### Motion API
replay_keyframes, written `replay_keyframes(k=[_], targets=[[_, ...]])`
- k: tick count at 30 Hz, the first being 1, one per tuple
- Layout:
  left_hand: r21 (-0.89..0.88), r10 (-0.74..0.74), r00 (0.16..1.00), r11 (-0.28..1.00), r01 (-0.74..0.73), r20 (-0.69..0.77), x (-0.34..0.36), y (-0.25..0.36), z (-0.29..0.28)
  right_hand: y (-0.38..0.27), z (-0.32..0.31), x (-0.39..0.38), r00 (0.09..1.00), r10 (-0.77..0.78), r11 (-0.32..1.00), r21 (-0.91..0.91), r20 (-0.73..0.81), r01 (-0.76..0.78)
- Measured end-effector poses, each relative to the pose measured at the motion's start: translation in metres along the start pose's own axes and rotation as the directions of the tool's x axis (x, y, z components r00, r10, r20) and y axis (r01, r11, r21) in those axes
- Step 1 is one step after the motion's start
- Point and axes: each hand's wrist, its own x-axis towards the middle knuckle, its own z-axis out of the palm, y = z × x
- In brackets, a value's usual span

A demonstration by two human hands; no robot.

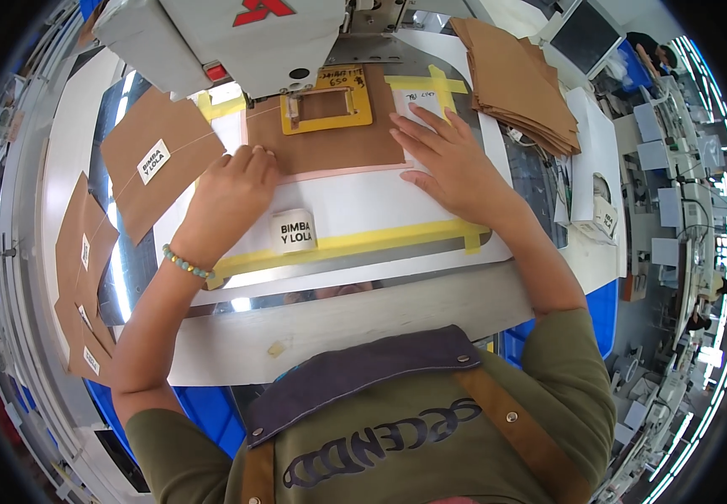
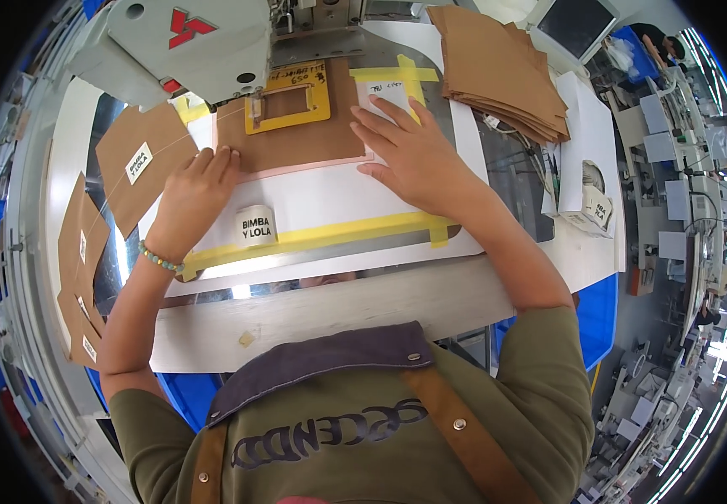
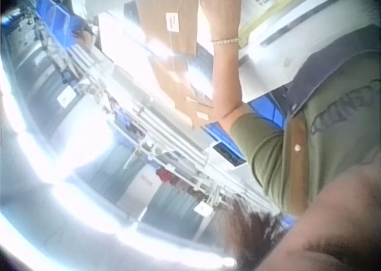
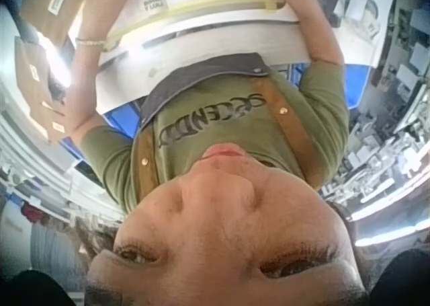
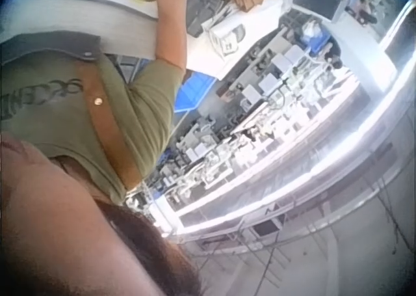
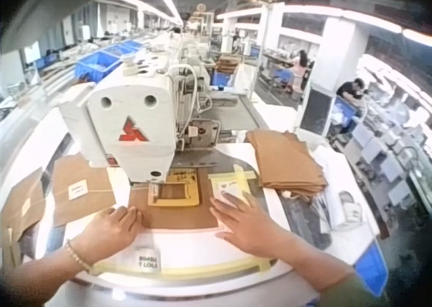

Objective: Positioning and sewing brand labels onto leather pattern pieces using a programmable sewing machine.

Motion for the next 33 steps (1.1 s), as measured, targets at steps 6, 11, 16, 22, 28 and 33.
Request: replay_keyframes(k=[6, 11, 16, 22, 28, 33], targets=[[-0.326, -0.236, 0.969, 0.924, 0.2, -0.074, -0.025, 0.008, -0.003, -0.003, -0.003, -0.012, 0.996, 0.028, 0.994, 0.099, 0.084, -0.037], [-0.296, -0.216, 0.969, 0.939, 0.173, -0.117, -0.024, 0.001, 0.01, -0.01, 0.0, -0.008, 0.999, -0.026, 0.987, 0.162, 0.02, 0.023], [-0.322, -0.167, 0.982, 0.937, 0.132, -0.083, -0.009, -0.008, 0.016, -0.016, 0.008, -0.004, 0.998, -0.052, 0.991, 0.129, 0.044, 0.046], [-0.507, -0.162, 0.987, 0.851, 0.135, -0.01, -0.007, 0.002, 0.001, -0.016, 0.006, -0.014, 0.998, -0.001, 0.998, 0.058, 0.064, -0.003], [-0.437, -0.228, 0.972, 0.87, 0.231, 0.06, -0.036, 0.012, -0.004, -0.014, -0.003, -0.018, 0.999, -0.033, 0.994, 0.102, 0.025, 0.03], [-0.488, -0.31, 0.947, 0.815, 0.312, 0.089, -0.047, 0.012, -0.005, -0.01, 0.003, -0.02, 0.998, 0.029, 0.978, 0.206, -0.054, -0.017]])
